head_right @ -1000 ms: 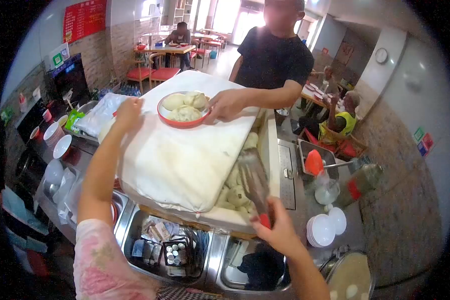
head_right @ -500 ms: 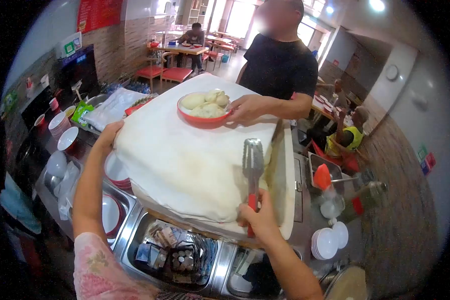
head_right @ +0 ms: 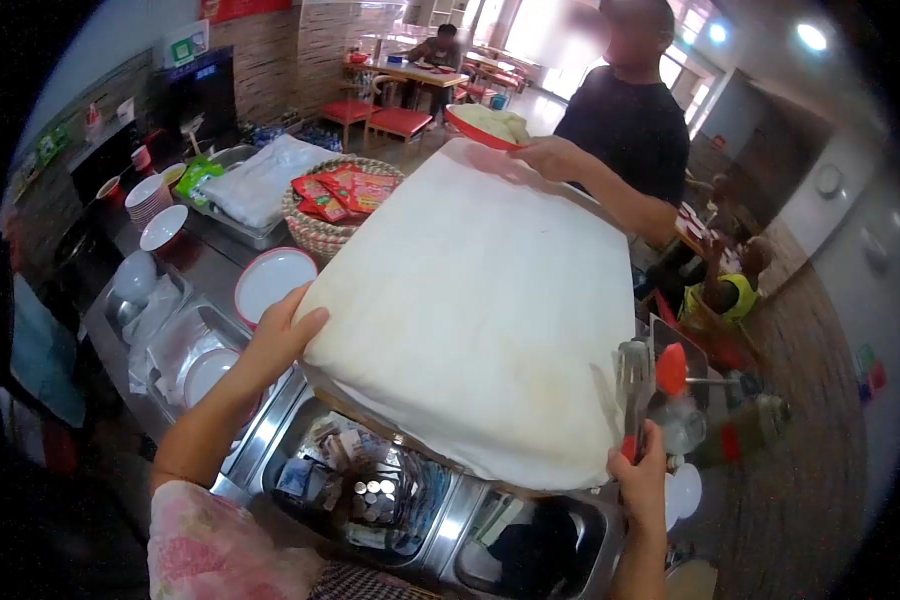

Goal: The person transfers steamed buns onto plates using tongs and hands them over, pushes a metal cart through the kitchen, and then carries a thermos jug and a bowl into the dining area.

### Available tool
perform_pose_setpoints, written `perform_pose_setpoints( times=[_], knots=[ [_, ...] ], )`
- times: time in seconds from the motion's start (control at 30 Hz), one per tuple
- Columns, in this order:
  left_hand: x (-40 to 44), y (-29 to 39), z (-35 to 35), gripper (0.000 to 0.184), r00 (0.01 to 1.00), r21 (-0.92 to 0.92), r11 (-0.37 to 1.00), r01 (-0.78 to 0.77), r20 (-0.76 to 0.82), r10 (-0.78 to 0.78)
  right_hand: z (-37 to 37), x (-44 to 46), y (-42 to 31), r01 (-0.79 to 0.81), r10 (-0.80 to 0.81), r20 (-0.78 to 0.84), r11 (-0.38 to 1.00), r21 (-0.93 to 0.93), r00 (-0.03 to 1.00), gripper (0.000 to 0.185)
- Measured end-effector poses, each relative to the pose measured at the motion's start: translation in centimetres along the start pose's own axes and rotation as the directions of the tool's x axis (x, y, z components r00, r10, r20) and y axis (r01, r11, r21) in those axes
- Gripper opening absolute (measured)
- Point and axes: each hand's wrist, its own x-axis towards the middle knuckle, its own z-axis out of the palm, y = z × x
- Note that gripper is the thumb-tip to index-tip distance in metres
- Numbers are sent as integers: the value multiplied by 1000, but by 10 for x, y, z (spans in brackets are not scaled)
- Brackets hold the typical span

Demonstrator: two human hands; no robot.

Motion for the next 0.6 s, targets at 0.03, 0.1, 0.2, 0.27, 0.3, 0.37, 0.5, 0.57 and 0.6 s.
perform_pose_setpoints(
  times=[0.03, 0.1, 0.2, 0.27, 0.3, 0.37, 0.5, 0.57, 0.6],
  knots=[
    [-3, 2, 3, 46, 1000, -9, 1000, -3, -10, 3, -3, -4, -1, -16, 16, -1, 999, -46, 1000, 53],
    [-6, -2, 5, 51, 999, 72, 997, 29, -31, -27, -1, -1, 8, 48, -71, -79, 963, -265, 994, 50],
    [-9, -6, 10, 54, 995, -24, 1000, -8, -104, 5, 7, -5, -5, 136, -177, -59, 894, -427, 982, 51],
    [-13, -6, 17, 53, 977, -58, 996, -72, -204, 59, 14, -8, -10, 105, -144, -79, 922, -373, 986, 52],
    [-16, -8, 21, 54, 964, -77, 992, -102, -255, 79, 16, -9, -10, 89, -131, -94, 928, -363, 987, 53],
    [-20, -11, 27, 50, 939, -209, 969, -136, -338, 59, 18, -12, -20, 72, -117, -68, 880, -469, 991, 54],
    [-23, -13, 40, 43, 854, -144, 964, -224, -506, 122, 25, -11, -13, 100, -162, -68, 834, -543, 984, 57],
    [-22, -19, 43, 41, 822, -98, 970, -224, -553, 134, 28, -9, -8, 107, -187, -69, 786, -610, 980, 58],
    [-23, -14, 46, 39, 803, -66, 974, -218, -579, 141, 29, -11, -10, 89, -171, -78, 787, -611, 982, 60]
  ],
)
